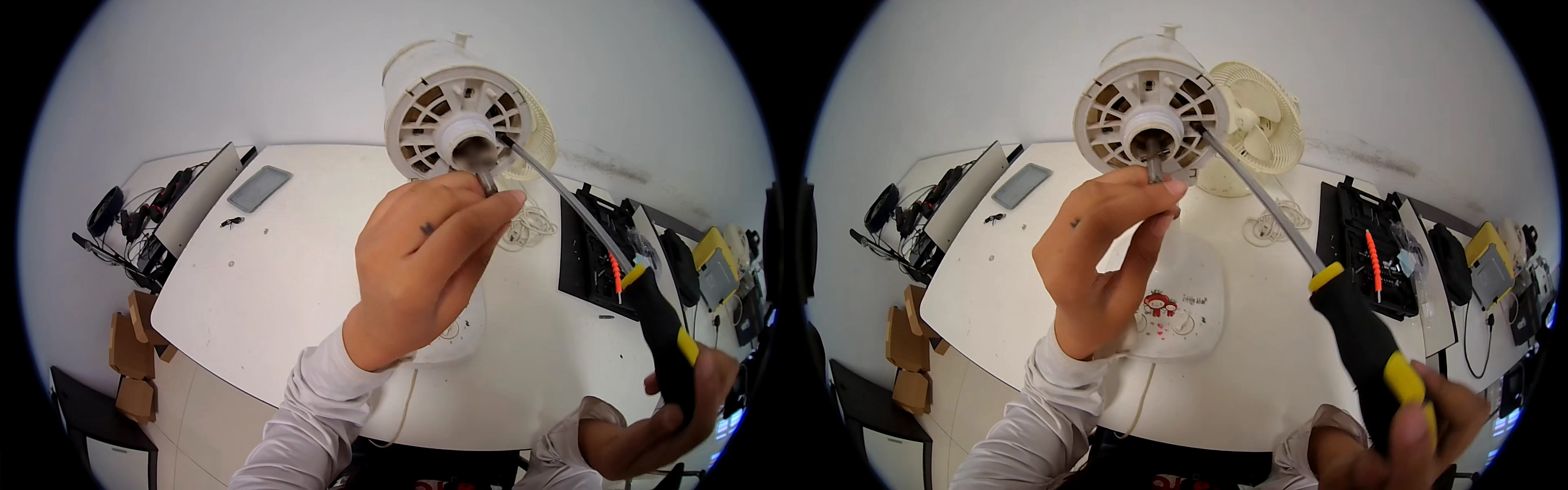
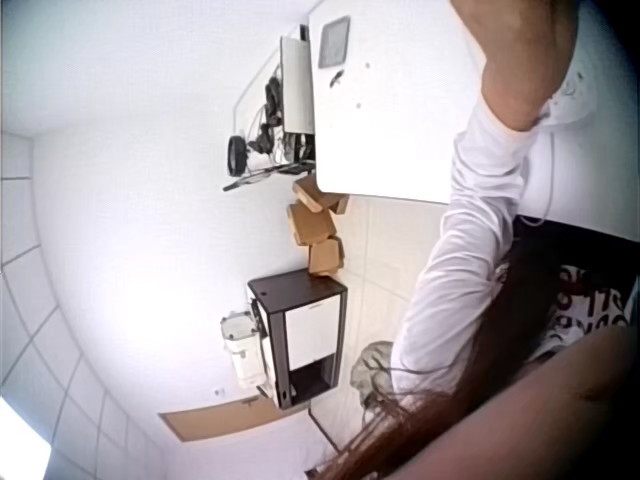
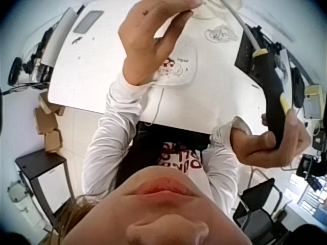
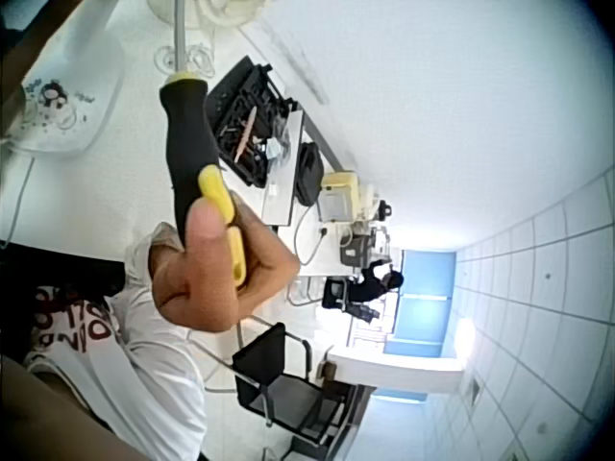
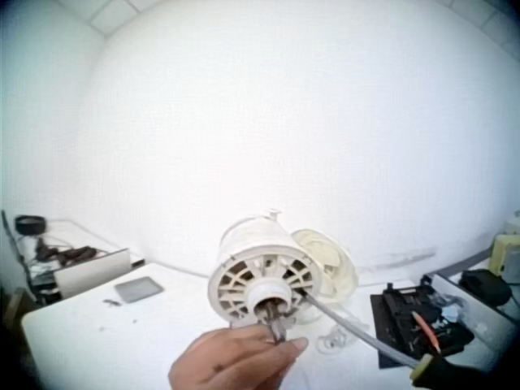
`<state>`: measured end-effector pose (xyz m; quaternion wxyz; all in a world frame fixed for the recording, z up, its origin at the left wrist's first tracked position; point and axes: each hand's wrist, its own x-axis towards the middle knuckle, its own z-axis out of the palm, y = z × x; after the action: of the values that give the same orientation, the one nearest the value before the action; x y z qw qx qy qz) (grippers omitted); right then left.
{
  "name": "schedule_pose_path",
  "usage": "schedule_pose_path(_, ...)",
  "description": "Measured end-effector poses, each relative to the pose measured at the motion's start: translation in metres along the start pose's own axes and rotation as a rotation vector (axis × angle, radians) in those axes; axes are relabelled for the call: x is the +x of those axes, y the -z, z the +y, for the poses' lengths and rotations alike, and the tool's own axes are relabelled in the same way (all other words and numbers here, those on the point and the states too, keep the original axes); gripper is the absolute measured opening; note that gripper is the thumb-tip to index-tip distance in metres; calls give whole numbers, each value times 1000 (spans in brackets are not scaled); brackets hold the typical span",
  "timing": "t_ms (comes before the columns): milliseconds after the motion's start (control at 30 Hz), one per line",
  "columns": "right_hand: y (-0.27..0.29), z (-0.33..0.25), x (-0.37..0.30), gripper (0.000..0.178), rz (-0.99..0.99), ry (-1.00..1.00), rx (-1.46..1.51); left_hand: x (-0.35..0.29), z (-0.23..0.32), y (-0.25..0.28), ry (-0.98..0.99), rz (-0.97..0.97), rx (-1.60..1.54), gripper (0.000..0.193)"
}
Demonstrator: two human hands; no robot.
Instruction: The person uses a screwdriver to fasten screws into the base of a white table fan. They then attach the fan head to the base and secure it with additional screws.
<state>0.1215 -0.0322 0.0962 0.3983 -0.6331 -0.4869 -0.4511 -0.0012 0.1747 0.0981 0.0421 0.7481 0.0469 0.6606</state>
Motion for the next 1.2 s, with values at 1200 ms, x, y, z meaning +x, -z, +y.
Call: schedule_pose_path(1200, 23, -24, 11, 30, -392, 95, -5, -5, -3, -6, 21, 6, -101, 29)
